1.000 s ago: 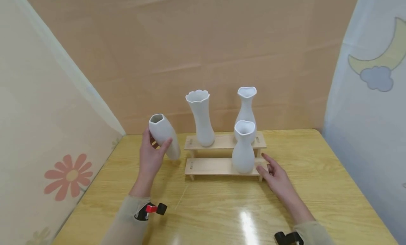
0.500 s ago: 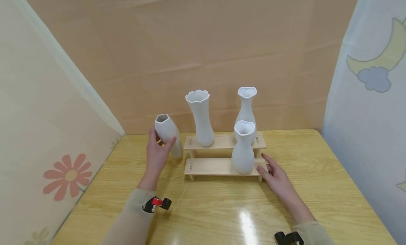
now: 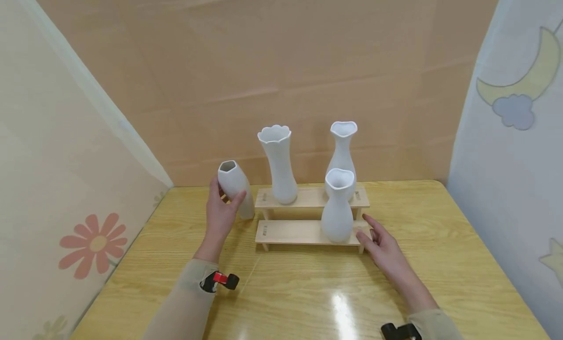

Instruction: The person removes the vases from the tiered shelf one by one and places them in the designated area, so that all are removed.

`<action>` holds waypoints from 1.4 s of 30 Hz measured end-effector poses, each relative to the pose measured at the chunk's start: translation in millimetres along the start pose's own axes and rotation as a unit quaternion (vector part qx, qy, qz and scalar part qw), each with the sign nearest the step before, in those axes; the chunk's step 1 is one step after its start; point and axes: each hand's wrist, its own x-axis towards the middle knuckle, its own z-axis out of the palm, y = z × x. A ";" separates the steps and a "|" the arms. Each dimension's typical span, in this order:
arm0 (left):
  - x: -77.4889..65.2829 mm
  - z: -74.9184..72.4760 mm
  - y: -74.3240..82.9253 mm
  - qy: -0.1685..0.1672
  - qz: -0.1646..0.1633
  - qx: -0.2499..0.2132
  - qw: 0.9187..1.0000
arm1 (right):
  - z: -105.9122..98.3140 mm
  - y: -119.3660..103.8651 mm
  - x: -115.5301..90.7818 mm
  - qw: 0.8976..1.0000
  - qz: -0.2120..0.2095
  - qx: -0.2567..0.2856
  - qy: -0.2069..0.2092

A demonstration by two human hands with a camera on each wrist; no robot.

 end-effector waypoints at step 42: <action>-20.7 -10.3 23.5 0.061 0.011 0.034 0.998 | 3.0 6.6 -0.8 0.999 -0.041 -0.011 0.027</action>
